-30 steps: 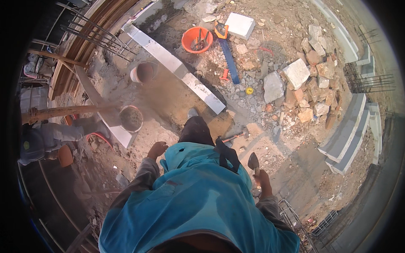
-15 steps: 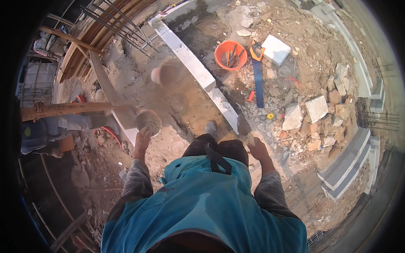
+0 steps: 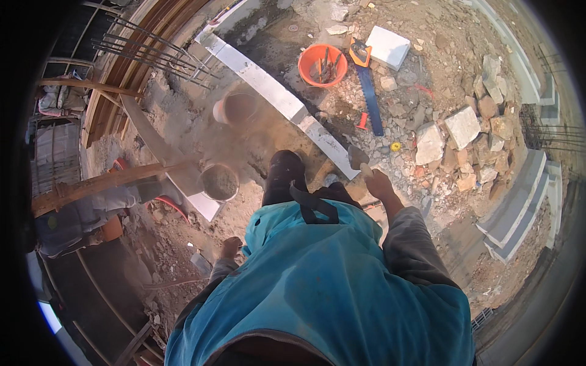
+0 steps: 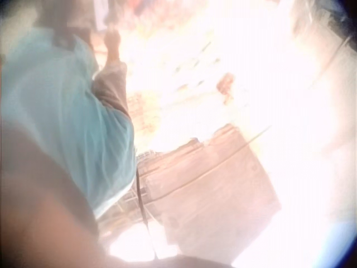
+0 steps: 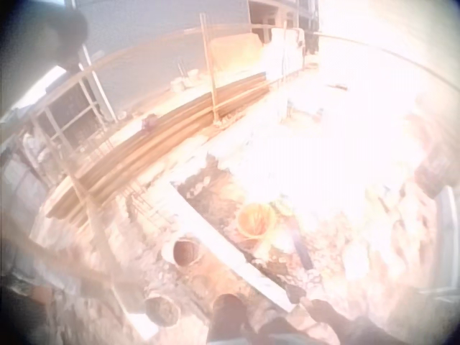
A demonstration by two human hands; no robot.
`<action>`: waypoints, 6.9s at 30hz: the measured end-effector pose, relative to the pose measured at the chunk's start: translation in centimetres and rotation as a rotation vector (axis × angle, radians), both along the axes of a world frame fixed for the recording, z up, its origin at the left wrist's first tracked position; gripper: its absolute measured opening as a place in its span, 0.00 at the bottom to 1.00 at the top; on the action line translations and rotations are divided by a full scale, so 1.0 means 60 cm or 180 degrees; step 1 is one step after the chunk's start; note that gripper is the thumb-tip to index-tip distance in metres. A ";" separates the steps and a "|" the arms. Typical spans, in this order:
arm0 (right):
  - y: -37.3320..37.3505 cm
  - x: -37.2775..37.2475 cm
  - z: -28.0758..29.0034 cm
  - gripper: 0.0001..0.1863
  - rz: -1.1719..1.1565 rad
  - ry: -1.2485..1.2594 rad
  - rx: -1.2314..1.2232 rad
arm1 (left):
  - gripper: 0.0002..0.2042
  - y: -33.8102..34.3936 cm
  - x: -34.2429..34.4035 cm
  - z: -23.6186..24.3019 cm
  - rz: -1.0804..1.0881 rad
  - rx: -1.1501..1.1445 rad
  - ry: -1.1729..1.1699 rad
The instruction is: The person scoops mortar from a bucket using a trowel and applies it to the top of a concrete block wall. They then place a new concrete block onto the mortar, tap it into place with a hammer, and scrape away excess mortar from the joints.
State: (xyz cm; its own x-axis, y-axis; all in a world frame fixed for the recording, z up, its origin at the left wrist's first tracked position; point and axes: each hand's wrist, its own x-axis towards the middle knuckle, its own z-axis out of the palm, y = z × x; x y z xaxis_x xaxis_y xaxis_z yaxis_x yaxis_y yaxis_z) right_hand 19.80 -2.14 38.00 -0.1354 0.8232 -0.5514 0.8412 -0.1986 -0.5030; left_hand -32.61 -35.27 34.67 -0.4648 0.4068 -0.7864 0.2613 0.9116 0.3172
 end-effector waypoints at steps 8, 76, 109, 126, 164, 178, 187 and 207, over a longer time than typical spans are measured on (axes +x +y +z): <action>0.094 -0.154 -0.053 0.23 -0.0512 0.0819 -0.0224 | 0.19 0.332 -0.040 0.074 -0.0192 0.0653 -0.0056; 0.974 -1.074 -0.158 0.29 -0.1625 0.3246 -0.0620 | 0.59 1.401 -0.275 -0.351 -0.1212 -0.0319 0.1195; 0.960 -0.438 -0.421 0.19 -0.1465 0.0156 0.1789 | 0.51 1.386 -0.396 -0.434 -0.0479 0.0810 -0.0532; 0.460 -0.088 -0.675 0.27 -0.2044 -0.1912 -0.0678 | 0.34 1.393 -0.419 -0.391 -0.0817 0.0995 -0.0553; 1.129 -1.138 -0.063 0.20 0.1669 0.1765 0.0857 | 0.61 1.388 -0.242 -0.292 -0.0500 0.0320 0.0471; 0.729 -0.647 -0.199 0.22 -0.1002 0.1309 0.0204 | 0.61 1.393 -0.245 -0.301 -0.0549 0.0308 0.0530; 0.167 -0.284 -0.046 0.25 -0.0893 -0.0716 -0.1796 | 0.44 1.230 -0.291 -0.284 -0.1140 0.0852 0.1073; 0.056 -0.152 0.329 0.17 -0.2229 0.0375 0.2125 | 0.37 0.929 -0.051 0.078 -0.2850 0.1509 0.0980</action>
State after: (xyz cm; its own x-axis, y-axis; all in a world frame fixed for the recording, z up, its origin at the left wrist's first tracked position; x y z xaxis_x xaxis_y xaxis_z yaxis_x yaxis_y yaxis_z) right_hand 10.69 1.19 57.72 0.4793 0.8766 0.0436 0.5783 -0.2781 -0.7670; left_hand -35.65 20.45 39.34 0.0044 0.9342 -0.3567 0.9065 0.1469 0.3959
